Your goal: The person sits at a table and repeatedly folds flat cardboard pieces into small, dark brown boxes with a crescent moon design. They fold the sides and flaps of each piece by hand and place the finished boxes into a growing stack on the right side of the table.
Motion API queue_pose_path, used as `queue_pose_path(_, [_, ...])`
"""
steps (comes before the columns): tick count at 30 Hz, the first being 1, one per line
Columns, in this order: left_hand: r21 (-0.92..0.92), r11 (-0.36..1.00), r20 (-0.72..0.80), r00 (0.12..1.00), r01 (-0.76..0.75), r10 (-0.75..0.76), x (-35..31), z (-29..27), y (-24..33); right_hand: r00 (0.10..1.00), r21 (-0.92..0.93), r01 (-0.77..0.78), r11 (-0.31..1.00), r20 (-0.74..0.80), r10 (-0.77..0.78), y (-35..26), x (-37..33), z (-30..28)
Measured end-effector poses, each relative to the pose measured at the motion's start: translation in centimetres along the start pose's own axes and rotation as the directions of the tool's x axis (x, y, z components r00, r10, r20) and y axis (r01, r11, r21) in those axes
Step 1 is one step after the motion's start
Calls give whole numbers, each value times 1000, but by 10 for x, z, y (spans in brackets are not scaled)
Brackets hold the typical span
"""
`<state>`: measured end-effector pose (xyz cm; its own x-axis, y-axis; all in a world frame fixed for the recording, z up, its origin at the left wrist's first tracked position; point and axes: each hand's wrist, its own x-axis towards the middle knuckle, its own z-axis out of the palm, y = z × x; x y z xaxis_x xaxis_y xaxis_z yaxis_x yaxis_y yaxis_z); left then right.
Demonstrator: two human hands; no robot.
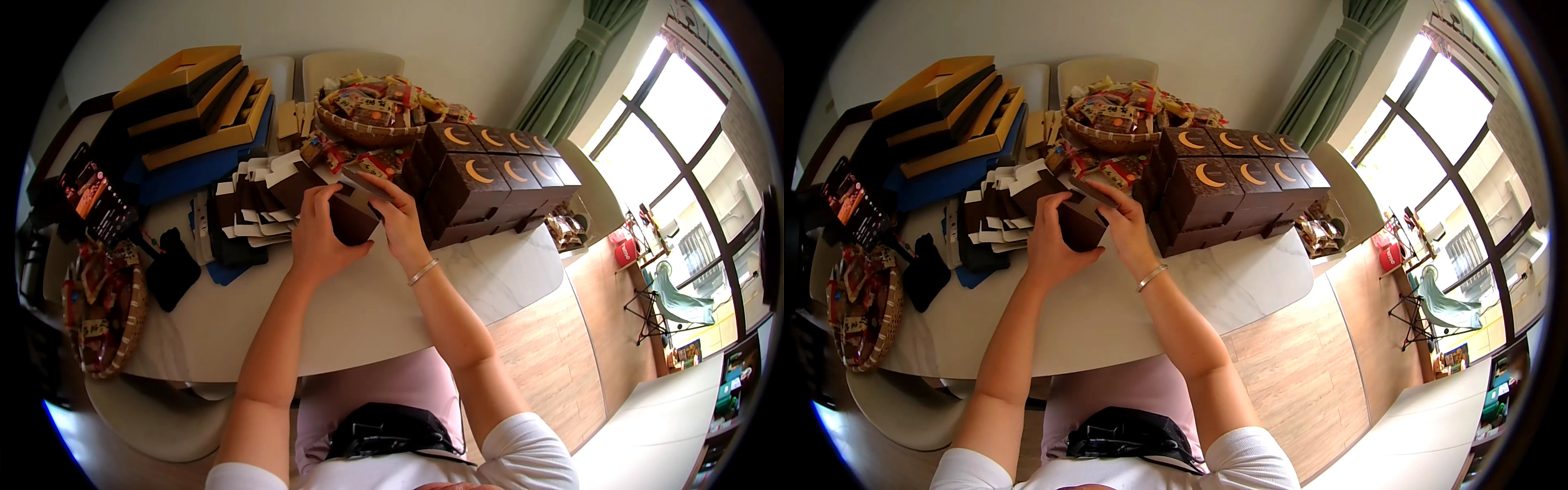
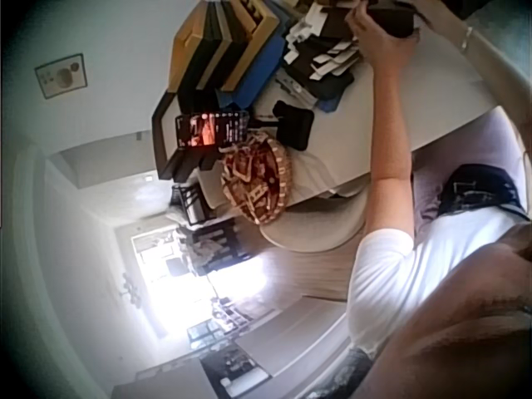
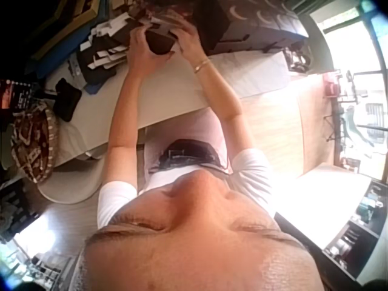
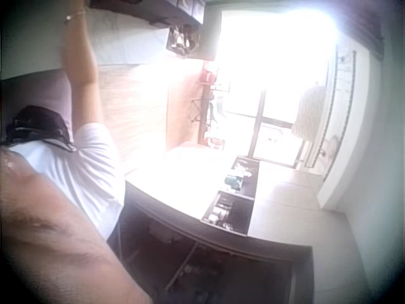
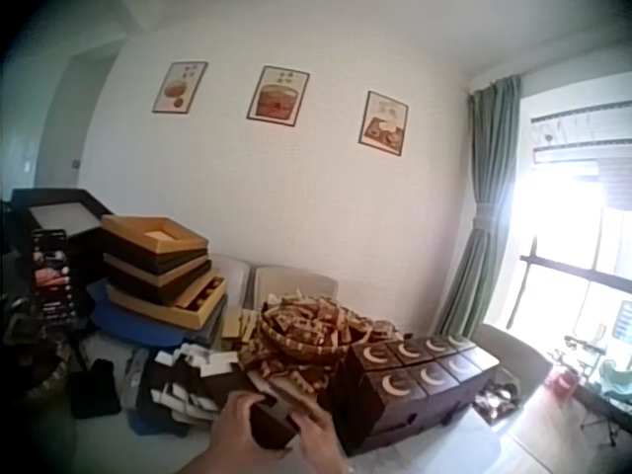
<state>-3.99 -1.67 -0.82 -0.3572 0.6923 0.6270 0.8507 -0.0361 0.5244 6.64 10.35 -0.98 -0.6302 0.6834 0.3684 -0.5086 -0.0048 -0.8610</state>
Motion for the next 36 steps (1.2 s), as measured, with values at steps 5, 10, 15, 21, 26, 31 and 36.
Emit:
queue_pose_path(5, [-38,997,6,997,73,-73,0,1,1,960,-381,247,891,223,-171,-1,-3,-2])
queue_pose_path(10, [-81,993,-4,996,91,-91,2,-1,3,924,-453,362,815,288,-251,-6,-4,2])
queue_pose_path(15, [-26,999,-20,999,31,-31,1,0,2,985,-319,152,935,131,-115,0,-5,4])
queue_pose_path(21, [4,1000,-50,999,-7,7,0,4,-2,991,-263,121,957,90,-100,4,-4,5])
queue_pose_path(26, [0,1000,-92,996,2,-2,0,6,-3,995,-208,65,976,87,-48,9,-1,3])
queue_pose_path(31, [2,1000,-113,994,4,-3,1,3,0,993,-308,106,946,91,-81,11,-3,3])
queue_pose_path(36, [27,999,-156,987,-19,23,1,4,-1,969,-382,244,891,127,-210,16,-2,5])
